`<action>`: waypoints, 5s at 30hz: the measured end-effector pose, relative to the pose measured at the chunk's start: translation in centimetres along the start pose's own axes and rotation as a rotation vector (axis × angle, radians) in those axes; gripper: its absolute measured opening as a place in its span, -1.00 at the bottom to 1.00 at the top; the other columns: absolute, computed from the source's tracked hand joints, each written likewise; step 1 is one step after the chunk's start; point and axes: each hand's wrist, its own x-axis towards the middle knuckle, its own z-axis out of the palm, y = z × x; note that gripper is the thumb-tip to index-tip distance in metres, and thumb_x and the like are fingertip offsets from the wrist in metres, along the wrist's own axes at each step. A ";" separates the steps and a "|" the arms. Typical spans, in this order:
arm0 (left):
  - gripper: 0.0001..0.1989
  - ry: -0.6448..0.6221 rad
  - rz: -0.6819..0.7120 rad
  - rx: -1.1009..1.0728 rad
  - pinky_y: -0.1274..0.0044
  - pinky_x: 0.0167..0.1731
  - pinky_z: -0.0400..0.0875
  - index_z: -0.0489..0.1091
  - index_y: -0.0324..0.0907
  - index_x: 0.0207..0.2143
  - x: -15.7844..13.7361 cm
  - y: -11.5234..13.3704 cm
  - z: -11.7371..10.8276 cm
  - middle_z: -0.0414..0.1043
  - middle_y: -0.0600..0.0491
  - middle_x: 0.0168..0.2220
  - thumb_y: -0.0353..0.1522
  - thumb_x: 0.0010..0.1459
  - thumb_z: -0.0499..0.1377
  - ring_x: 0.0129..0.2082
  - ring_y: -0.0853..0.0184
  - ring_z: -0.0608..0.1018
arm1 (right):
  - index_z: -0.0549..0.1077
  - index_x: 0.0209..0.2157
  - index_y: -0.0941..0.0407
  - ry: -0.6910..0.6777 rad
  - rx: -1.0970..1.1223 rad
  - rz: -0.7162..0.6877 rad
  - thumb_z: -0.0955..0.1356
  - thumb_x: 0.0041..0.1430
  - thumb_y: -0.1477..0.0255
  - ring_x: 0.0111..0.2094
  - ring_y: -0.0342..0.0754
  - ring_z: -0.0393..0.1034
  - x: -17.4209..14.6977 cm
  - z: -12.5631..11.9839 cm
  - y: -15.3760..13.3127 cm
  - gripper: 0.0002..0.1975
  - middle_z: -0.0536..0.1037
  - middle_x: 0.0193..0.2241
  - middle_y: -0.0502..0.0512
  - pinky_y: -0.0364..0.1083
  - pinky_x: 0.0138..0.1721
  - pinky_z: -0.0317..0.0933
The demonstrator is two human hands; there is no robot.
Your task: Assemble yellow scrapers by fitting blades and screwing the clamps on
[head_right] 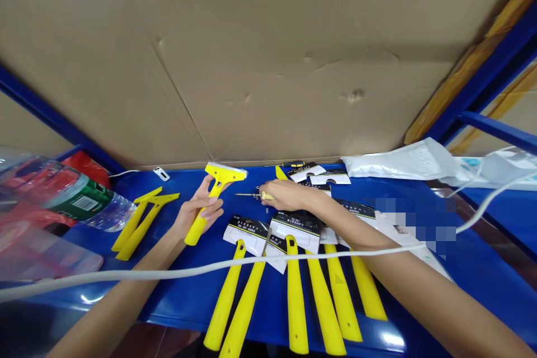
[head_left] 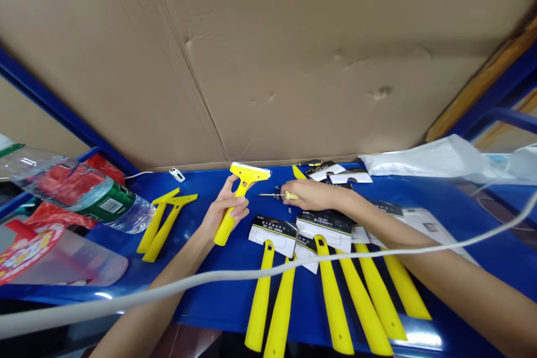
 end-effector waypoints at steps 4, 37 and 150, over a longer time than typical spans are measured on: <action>-0.34 0.070 -0.009 -0.018 0.73 -0.61 0.27 0.27 0.02 0.14 0.4 -0.1 0.0 0.53 -0.02 0.18 -0.62 0.08 0.37 -0.65 0.71 0.32 | 0.54 -0.19 0.14 0.014 -0.020 0.010 0.34 0.48 0.42 -0.14 0.11 0.55 -0.2 0.1 0.2 -0.84 0.66 -0.13 0.29 -0.03 -0.13 0.30; -0.38 -0.172 -0.361 0.131 0.65 -0.71 0.35 0.21 -0.06 0.18 -1.0 -3.0 2.6 0.44 0.27 -0.47 -0.47 0.20 0.43 -0.74 0.54 0.32 | 0.49 0.01 0.14 0.178 -0.346 0.022 0.26 0.54 0.47 -0.20 0.07 0.53 -2.0 -2.3 -6.3 -0.82 0.61 -0.07 0.23 -0.03 -0.33 0.09; -0.40 0.017 -0.182 -0.040 0.74 -0.70 0.18 0.31 -0.08 0.07 -0.8 -3.1 2.2 0.58 0.02 -0.09 -0.52 0.09 0.51 -0.65 0.66 0.31 | 0.47 -0.02 0.05 0.605 -0.174 -0.211 0.35 0.54 0.23 -0.25 0.02 0.53 -5.9 -7.4 -8.2 -0.81 0.64 -0.12 0.15 0.00 -0.22 0.37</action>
